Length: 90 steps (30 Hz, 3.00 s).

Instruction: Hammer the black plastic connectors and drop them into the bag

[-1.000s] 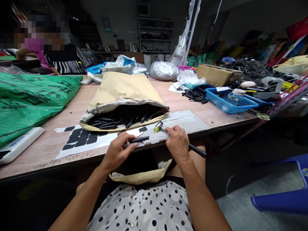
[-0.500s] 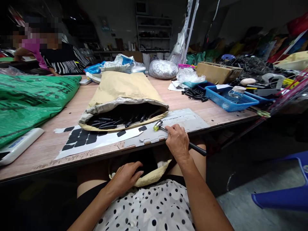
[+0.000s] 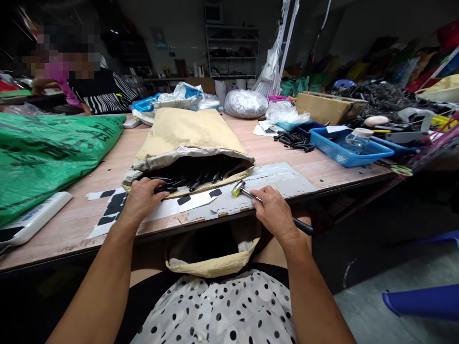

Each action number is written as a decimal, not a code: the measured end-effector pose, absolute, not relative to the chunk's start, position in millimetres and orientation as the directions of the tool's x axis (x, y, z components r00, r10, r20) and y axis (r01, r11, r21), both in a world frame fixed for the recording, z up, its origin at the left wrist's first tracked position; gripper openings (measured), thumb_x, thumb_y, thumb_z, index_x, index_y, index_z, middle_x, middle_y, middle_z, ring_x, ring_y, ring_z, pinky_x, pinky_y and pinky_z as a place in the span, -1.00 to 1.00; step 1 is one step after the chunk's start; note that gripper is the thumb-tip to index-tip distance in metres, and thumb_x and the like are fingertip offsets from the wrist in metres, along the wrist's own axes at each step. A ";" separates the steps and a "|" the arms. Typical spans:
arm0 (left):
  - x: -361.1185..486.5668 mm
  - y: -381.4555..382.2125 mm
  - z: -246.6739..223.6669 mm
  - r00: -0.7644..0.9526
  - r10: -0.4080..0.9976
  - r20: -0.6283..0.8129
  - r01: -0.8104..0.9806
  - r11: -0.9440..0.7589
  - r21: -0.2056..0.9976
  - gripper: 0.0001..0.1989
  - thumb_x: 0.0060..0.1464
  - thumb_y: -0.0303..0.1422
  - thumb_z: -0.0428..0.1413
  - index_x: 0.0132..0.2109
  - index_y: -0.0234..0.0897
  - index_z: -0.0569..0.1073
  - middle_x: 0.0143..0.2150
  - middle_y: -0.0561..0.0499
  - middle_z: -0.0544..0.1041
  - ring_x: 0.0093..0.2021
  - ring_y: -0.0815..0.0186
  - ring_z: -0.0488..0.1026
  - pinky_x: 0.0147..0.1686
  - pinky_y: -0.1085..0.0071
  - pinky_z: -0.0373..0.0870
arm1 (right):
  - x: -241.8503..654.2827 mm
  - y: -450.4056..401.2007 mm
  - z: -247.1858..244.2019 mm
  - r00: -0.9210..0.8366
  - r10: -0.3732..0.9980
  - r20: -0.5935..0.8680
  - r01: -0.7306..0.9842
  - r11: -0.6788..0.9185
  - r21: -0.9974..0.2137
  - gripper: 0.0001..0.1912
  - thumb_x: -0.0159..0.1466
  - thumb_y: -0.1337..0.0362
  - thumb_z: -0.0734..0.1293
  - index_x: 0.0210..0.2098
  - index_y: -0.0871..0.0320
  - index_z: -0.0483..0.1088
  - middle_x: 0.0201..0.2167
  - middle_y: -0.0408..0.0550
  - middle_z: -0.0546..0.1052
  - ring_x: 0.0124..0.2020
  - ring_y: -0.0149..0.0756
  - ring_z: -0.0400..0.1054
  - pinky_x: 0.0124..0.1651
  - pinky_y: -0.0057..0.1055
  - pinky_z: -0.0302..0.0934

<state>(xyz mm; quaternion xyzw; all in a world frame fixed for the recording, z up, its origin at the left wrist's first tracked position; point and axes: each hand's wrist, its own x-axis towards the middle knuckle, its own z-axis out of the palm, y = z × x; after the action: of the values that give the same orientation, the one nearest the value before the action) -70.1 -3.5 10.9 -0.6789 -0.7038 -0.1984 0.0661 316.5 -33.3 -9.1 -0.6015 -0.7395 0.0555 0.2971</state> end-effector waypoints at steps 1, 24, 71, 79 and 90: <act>-69.4 -3.7 10.5 -0.068 0.933 0.353 0.984 0.004 0.179 -0.75 0.13 -0.26 0.18 -0.06 -0.17 0.58 -0.11 -0.16 0.46 -0.01 -0.07 0.34 0.04 0.06 0.34 | 318.2 -33.5 -9.5 -0.101 0.923 0.371 0.855 0.271 -0.442 -0.68 0.32 0.29 0.30 0.03 0.04 0.55 -0.15 -0.04 0.50 -0.11 -0.19 0.39 -0.02 -0.27 0.26; 27.4 -46.5 4.9 0.247 0.879 0.407 0.782 -0.429 0.452 -0.89 0.21 -0.29 0.20 -0.13 -0.18 0.55 -0.16 -0.03 0.58 -0.10 0.12 0.39 -0.07 0.22 0.27 | 297.5 -54.8 -8.9 -0.043 0.927 0.372 0.766 0.270 -0.583 -0.78 0.40 0.24 0.15 -0.08 0.10 0.39 -0.21 0.01 0.58 -0.20 -0.17 0.46 -0.13 -0.29 0.28; 23.6 -34.9 -2.8 0.173 0.961 0.214 0.632 -0.275 0.725 -0.80 0.04 -0.27 0.26 -0.17 -0.19 0.63 -0.17 0.00 0.59 -0.05 0.14 0.44 -0.05 0.24 0.32 | 290.4 -54.2 -15.2 -0.001 0.829 0.559 0.968 0.141 -0.207 -0.57 0.33 0.47 0.22 0.05 0.01 0.57 -0.11 0.07 0.49 -0.13 -0.09 0.32 -0.21 -0.27 0.25; 18.7 -33.2 -5.1 0.229 0.945 0.233 0.631 -0.327 0.703 -0.78 0.20 -0.21 0.14 -0.11 -0.15 0.63 -0.13 0.00 0.58 -0.01 0.12 0.40 0.05 0.18 0.25 | 285.7 -51.7 -11.7 -0.005 0.814 0.581 0.966 0.153 -0.207 -0.64 0.32 0.42 0.30 0.03 0.04 0.56 -0.10 0.09 0.49 -0.09 -0.02 0.30 -0.09 -0.13 0.24; 14.4 -38.4 -5.5 0.366 0.872 0.326 0.585 -0.488 0.648 -0.76 0.26 -0.24 0.11 -0.05 -0.17 0.62 -0.13 -0.02 0.56 -0.07 0.15 0.37 0.02 0.22 0.23 | 240.3 -46.7 3.4 -0.400 0.789 0.466 0.540 0.614 -0.576 -0.81 0.28 0.32 0.46 -0.11 0.04 0.53 -0.17 -0.11 0.60 -0.09 -0.19 0.39 0.07 -0.23 0.25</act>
<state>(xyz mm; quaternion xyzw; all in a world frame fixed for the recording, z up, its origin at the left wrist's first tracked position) 14.4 -38.4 -5.5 -0.7973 -0.4568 -0.3290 -0.2178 240.3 -46.7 3.4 -0.4053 -0.8194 0.1692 0.3683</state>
